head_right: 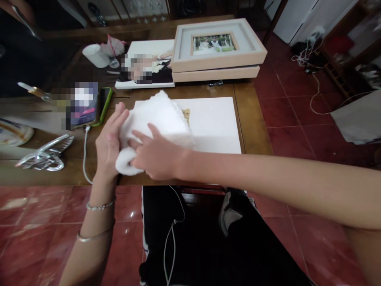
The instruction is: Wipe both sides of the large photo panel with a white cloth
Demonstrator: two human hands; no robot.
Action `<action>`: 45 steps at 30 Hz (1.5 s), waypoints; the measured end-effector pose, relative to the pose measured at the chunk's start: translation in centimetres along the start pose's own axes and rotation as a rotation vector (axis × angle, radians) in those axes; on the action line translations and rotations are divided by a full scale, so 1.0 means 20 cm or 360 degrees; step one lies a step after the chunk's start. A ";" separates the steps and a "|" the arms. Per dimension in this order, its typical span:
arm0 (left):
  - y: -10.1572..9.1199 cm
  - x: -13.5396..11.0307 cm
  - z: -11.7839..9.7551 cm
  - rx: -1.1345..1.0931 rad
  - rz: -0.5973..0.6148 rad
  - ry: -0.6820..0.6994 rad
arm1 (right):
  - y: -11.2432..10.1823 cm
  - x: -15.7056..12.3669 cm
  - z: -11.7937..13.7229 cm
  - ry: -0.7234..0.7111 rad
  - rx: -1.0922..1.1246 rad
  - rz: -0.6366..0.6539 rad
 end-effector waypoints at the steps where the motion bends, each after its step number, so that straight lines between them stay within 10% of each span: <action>1: -0.01 0.00 0.00 0.0005 -0.0037 0.0001 | 0.00 -0.02 0.06 -0.0079 -0.0013 -0.0016; 9: 0.02 0.00 0.09 0.0081 0.0005 -0.0201 | -0.05 -0.23 0.22 -0.0193 0.0170 0.0131; 17: 0.06 0.01 0.10 0.0189 0.0085 -0.0226 | -0.11 -0.32 -0.22 0.0424 0.0056 0.0186; 32: 0.05 0.01 0.12 0.0207 0.0092 -0.0219 | -0.16 0.11 -0.59 0.0544 0.0174 -0.0059; 45: 0.06 0.01 0.11 0.0139 0.0115 -0.0274 | -0.14 -0.67 -0.82 0.1104 0.0183 -0.0169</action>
Point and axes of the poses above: each hand's wrist, its own x-axis towards the middle knuckle, its own y-axis out of the palm, z = x × y, the point moved 9 cm from there along x, towards the middle knuckle, and after that the axes turned 9 degrees about -y, right-handed, at the moved point
